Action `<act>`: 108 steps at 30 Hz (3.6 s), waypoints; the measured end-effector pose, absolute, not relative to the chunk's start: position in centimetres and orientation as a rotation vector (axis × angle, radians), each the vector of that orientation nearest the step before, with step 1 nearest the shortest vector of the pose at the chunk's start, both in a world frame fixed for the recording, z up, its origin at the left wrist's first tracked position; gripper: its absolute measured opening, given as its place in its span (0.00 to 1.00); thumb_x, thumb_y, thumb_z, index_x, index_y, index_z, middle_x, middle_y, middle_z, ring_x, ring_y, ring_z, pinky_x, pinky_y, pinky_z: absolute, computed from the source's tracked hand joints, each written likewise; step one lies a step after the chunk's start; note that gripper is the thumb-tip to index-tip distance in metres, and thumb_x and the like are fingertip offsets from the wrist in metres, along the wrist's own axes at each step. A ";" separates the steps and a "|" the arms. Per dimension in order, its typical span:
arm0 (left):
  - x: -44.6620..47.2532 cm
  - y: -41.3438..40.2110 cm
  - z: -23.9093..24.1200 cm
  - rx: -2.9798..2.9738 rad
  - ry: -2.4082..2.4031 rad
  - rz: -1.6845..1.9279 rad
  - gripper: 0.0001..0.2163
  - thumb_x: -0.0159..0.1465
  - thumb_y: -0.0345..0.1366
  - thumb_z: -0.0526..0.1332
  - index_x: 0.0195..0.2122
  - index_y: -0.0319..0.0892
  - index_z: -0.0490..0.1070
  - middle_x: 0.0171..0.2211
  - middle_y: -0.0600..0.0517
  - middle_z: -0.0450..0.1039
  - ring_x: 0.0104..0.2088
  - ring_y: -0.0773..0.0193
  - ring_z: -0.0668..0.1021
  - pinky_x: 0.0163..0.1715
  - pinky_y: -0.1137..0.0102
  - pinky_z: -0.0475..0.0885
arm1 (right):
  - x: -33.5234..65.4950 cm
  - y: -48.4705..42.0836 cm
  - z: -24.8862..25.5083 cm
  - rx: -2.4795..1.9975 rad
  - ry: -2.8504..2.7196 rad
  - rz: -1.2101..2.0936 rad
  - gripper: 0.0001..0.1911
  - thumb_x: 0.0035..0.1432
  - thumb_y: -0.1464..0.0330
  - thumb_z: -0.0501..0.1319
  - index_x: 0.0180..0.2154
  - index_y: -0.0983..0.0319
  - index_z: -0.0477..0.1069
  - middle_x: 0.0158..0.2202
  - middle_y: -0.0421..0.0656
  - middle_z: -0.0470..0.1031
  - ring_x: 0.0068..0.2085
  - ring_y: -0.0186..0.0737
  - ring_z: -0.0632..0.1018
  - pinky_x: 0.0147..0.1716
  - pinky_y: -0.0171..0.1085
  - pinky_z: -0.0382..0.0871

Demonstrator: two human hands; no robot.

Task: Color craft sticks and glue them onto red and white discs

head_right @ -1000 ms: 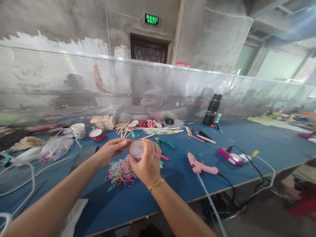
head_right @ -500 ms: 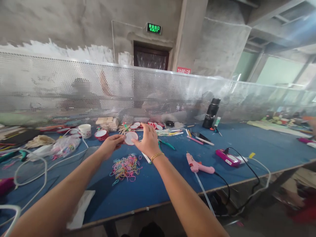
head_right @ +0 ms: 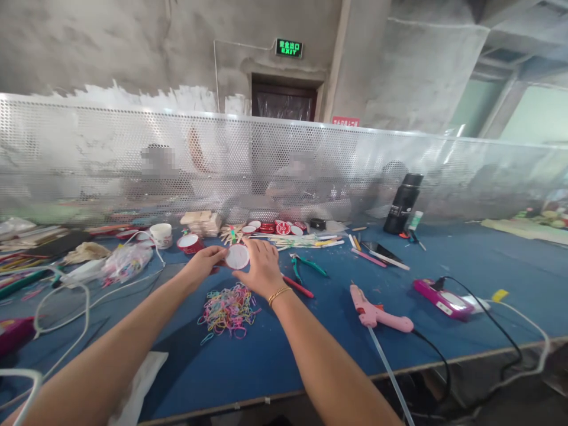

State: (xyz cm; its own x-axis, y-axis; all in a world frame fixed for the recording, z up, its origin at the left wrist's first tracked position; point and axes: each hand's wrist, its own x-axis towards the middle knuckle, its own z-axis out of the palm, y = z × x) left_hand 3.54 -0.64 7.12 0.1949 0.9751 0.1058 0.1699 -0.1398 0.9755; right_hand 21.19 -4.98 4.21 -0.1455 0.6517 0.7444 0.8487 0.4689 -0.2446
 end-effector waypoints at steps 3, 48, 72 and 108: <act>3.6 -0.6 7.0 1.524 1.156 1.047 0.15 0.50 0.48 0.68 0.29 0.41 0.72 0.23 0.54 0.72 0.25 0.67 0.71 0.24 0.74 0.60 | 21.2 -4.9 4.4 -1.259 -1.891 -0.315 0.39 0.49 0.59 0.68 0.60 0.60 0.60 0.56 0.52 0.69 0.57 0.53 0.68 0.56 0.51 0.58; 3.7 -0.6 7.3 1.632 1.231 0.996 0.09 0.55 0.40 0.64 0.33 0.40 0.71 0.25 0.54 0.73 0.28 0.67 0.75 0.26 0.75 0.63 | 21.6 -3.9 4.2 -1.292 -1.851 -0.375 0.30 0.49 0.58 0.69 0.52 0.60 0.66 0.52 0.50 0.71 0.53 0.52 0.67 0.54 0.47 0.56; 3.5 0.6 6.0 1.577 1.178 1.017 0.11 0.52 0.42 0.66 0.31 0.40 0.70 0.22 0.55 0.71 0.25 0.67 0.73 0.25 0.73 0.64 | 21.5 -3.5 3.7 -1.331 -1.909 -0.349 0.31 0.52 0.60 0.66 0.56 0.60 0.64 0.54 0.50 0.70 0.55 0.51 0.67 0.56 0.48 0.56; 3.8 -3.2 7.3 2.349 1.196 1.712 0.15 0.64 0.35 0.59 0.53 0.43 0.68 0.52 0.44 0.70 0.55 0.54 0.70 0.56 0.57 0.64 | 18.9 -1.4 3.7 -1.361 -1.993 -0.451 0.26 0.52 0.61 0.65 0.53 0.60 0.67 0.51 0.49 0.71 0.52 0.49 0.68 0.53 0.46 0.58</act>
State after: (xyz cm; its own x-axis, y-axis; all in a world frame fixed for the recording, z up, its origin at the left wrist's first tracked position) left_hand 3.78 -3.22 7.26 0.1171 0.5678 0.8148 0.5696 -0.7105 0.4132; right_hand 18.87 -1.43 3.66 -0.2281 0.6817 0.6951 0.9146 0.3949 -0.0871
